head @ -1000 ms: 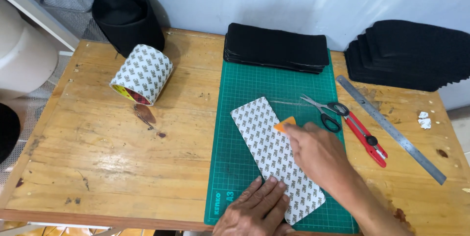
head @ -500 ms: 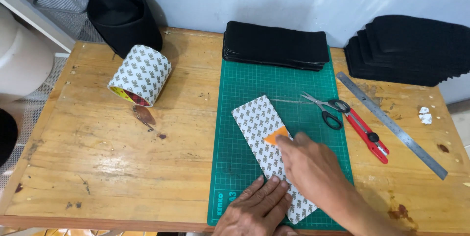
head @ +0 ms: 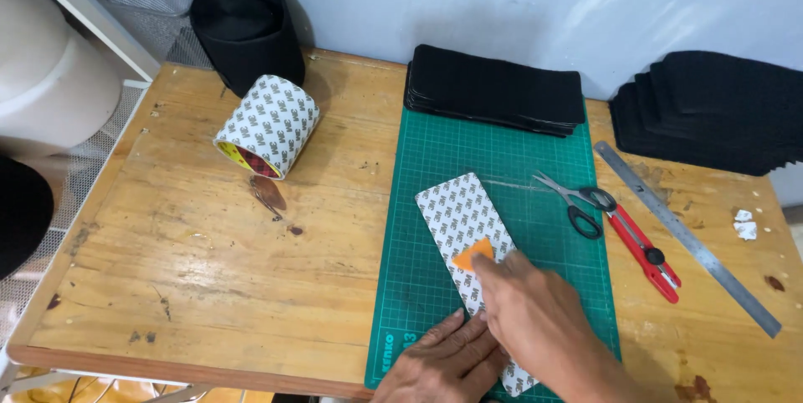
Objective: Applying adhesive tape to black fabric strips using scissors and a scraper tool
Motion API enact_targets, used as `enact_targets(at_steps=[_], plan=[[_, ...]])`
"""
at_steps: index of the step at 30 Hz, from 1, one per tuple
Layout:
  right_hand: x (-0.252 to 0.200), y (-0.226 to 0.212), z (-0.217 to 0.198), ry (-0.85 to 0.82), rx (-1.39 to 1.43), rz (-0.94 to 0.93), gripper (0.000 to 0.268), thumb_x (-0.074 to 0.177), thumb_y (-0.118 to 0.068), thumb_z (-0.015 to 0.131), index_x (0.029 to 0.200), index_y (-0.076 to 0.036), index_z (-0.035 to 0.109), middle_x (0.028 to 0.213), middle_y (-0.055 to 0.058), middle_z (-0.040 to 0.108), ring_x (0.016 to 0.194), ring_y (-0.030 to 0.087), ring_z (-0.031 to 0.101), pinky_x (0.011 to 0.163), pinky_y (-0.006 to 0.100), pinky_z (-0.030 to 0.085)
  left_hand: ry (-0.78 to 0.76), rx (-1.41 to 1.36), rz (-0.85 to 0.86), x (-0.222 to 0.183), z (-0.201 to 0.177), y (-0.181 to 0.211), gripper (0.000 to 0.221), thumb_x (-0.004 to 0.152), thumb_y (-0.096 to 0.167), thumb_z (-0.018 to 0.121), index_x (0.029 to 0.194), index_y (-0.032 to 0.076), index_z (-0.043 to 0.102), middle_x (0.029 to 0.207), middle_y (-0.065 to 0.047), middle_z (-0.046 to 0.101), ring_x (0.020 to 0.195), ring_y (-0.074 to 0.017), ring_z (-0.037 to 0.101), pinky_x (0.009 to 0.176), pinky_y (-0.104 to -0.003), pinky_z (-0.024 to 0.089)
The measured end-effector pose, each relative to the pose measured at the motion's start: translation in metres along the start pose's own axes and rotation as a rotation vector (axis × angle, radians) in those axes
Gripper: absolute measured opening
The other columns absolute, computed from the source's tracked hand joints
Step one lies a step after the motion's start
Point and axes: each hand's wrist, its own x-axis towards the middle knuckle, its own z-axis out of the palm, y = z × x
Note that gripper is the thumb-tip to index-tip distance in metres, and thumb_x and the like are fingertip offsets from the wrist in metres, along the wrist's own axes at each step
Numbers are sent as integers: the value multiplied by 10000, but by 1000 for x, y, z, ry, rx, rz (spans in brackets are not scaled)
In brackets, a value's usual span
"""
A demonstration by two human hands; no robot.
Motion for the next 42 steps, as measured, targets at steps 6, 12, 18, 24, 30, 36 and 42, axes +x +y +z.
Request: enact_targets(at_steps=[6,12,18,24,30,36,42], plan=[[1,-6,-24,-152,8,96,217,1078,-260,441,1225,-232,598,871,-2,620,550,135,618,466,309,550,-29,-26,-8,0,-3,2,637,1122,501,394,1453,-14,569,1489,-265,559,1429,-449,467,1170,-606,345],[-17,-4,15,-274,-101,95,429,1013,-347,535,1419,-304,404,1089,90,531,780,362,713,650,523,602,29,-47,-32,5,-6,6,488,1132,377,478,1408,-3,610,1470,-229,586,1430,-410,479,1190,-564,364],[42,-8,1,46,133,-52,156,1060,-163,531,1124,-156,672,824,25,598,555,126,600,454,274,601,-25,-7,-3,1,-1,1,536,1139,408,440,1431,-18,582,1505,-252,550,1447,-431,452,1164,-592,351],[-22,-2,5,-236,-102,123,213,1002,-367,490,1209,-352,541,1019,53,571,738,360,726,635,545,585,24,-5,39,-4,7,-8,368,1146,235,502,1405,-4,609,1492,-218,580,1447,-416,467,1189,-556,368],[28,-17,-5,-35,-37,-25,256,1059,-169,500,1301,-106,551,867,124,617,565,231,636,434,382,546,-74,-42,5,1,-3,-2,593,1141,451,392,1470,-15,552,1482,-268,561,1435,-444,457,1180,-601,319],[118,-15,-5,219,64,-212,247,1061,-133,483,1048,-57,718,758,126,699,687,271,654,530,437,545,-16,10,-1,-2,4,-2,499,1143,392,461,1434,5,581,1495,-220,570,1416,-428,489,1145,-589,381],[20,-6,-42,-10,-10,59,201,1080,-278,449,1166,-255,629,779,-2,576,549,145,532,460,310,447,134,57,27,-1,7,-1,305,1105,193,615,1358,25,641,1422,-205,651,1337,-412,600,1105,-576,462]])
